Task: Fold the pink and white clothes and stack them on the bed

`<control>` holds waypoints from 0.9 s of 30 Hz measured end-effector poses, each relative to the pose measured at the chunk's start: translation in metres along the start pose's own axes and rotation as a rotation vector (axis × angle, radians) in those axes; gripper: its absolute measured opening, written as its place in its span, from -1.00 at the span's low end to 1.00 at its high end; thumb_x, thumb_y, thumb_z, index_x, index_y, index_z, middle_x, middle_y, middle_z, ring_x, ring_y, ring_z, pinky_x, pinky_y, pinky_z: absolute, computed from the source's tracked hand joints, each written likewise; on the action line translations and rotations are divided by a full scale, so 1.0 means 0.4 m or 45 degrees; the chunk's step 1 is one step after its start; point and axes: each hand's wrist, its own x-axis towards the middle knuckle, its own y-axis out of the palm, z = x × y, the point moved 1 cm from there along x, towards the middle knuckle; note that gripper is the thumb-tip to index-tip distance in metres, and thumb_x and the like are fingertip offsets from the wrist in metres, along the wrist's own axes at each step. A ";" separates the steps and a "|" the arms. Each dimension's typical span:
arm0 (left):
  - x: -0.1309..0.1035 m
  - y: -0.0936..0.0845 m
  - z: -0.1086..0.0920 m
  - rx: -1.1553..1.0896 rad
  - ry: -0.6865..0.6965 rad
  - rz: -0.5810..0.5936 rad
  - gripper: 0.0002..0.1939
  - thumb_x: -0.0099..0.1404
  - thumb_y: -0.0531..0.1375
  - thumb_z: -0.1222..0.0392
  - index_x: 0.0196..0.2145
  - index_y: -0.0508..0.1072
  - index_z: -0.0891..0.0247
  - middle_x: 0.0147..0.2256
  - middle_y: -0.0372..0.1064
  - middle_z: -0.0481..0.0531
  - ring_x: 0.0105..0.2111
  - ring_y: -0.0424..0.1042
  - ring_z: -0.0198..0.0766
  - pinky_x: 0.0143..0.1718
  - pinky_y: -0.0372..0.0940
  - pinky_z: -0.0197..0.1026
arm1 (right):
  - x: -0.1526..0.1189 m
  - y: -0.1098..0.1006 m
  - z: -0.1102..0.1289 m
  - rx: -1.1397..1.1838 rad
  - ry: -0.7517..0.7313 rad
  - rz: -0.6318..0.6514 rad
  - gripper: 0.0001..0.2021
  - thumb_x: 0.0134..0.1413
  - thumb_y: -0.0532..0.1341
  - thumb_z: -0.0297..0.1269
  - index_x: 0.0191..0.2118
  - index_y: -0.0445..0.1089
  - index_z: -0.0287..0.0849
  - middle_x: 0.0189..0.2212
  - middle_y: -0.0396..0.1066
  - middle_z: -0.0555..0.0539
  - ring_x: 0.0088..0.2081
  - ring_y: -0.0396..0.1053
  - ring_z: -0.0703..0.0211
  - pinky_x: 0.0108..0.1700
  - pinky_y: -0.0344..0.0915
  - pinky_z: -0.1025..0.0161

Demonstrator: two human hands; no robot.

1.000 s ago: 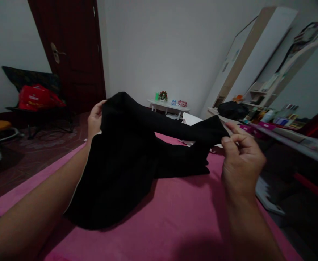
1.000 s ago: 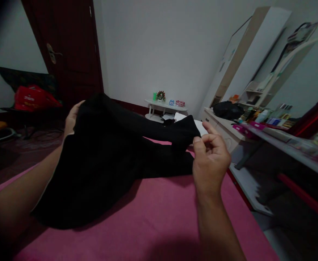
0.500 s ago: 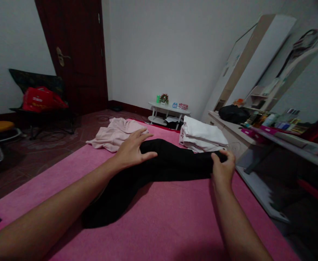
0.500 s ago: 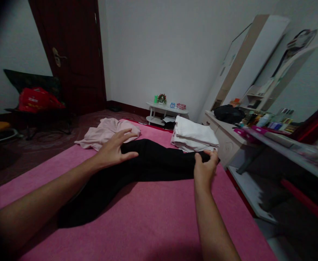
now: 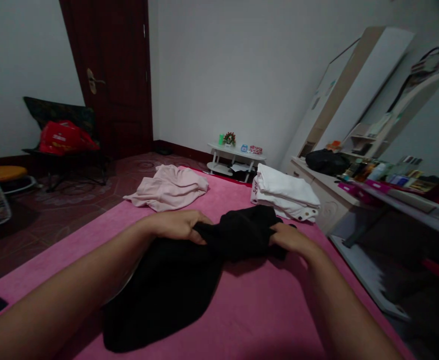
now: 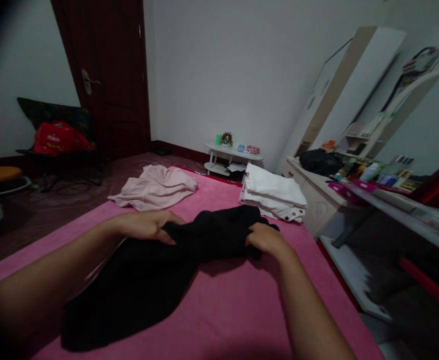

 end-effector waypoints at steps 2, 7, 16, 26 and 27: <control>-0.010 -0.049 0.021 -0.223 -0.022 -0.155 -0.78 0.04 0.26 0.16 -0.31 0.51 0.25 -0.38 0.48 0.00 -0.38 0.45 -0.15 -0.35 0.32 -0.22 | 0.016 -0.058 0.043 0.389 -0.116 -0.081 -0.84 -0.25 0.23 -0.35 -0.42 0.48 -0.18 -0.51 0.46 -0.05 -0.45 0.41 0.09 -0.44 0.30 0.25; -0.010 -0.163 0.116 0.194 -0.030 -1.323 -0.66 0.06 0.26 0.11 -0.18 0.50 0.23 -0.24 0.48 0.12 -0.22 0.45 0.02 -0.07 0.28 0.04 | 0.044 -0.139 0.116 0.916 -0.522 -1.259 -0.66 -0.07 0.14 -0.30 -0.10 0.39 -0.15 -0.14 0.42 -0.10 -0.12 0.39 0.10 -0.16 0.38 0.17; 0.018 0.015 0.165 0.826 -0.114 -0.628 -0.63 0.23 0.16 -0.08 -0.15 0.53 0.21 -0.17 0.49 0.13 -0.16 0.44 -0.06 -0.12 0.26 -0.14 | 0.118 0.161 0.141 0.208 -1.003 -0.400 -0.36 -0.29 0.04 -0.65 0.01 0.37 -0.09 0.08 0.31 -0.09 0.14 0.21 0.08 0.18 0.14 0.04; -0.021 0.087 0.031 0.435 0.236 -0.288 -0.84 0.26 0.19 0.14 -0.30 0.50 0.27 -0.33 0.46 0.01 -0.35 0.43 -0.25 -0.31 0.24 -0.28 | -0.050 0.065 0.172 0.333 -0.839 -0.179 -0.78 -0.09 0.04 -0.48 -0.38 0.41 -0.16 -0.41 0.41 -0.02 -0.30 0.34 0.16 -0.17 0.24 0.24; -0.038 0.090 0.012 0.355 0.255 -0.151 -0.83 0.25 0.22 0.12 -0.27 0.52 0.25 -0.32 0.47 0.01 -0.33 0.44 -0.25 -0.28 0.25 -0.28 | -0.093 0.042 0.171 0.373 -0.833 0.038 -0.79 -0.11 0.06 -0.47 -0.38 0.42 -0.17 -0.42 0.41 -0.01 -0.34 0.33 0.20 -0.25 0.23 0.30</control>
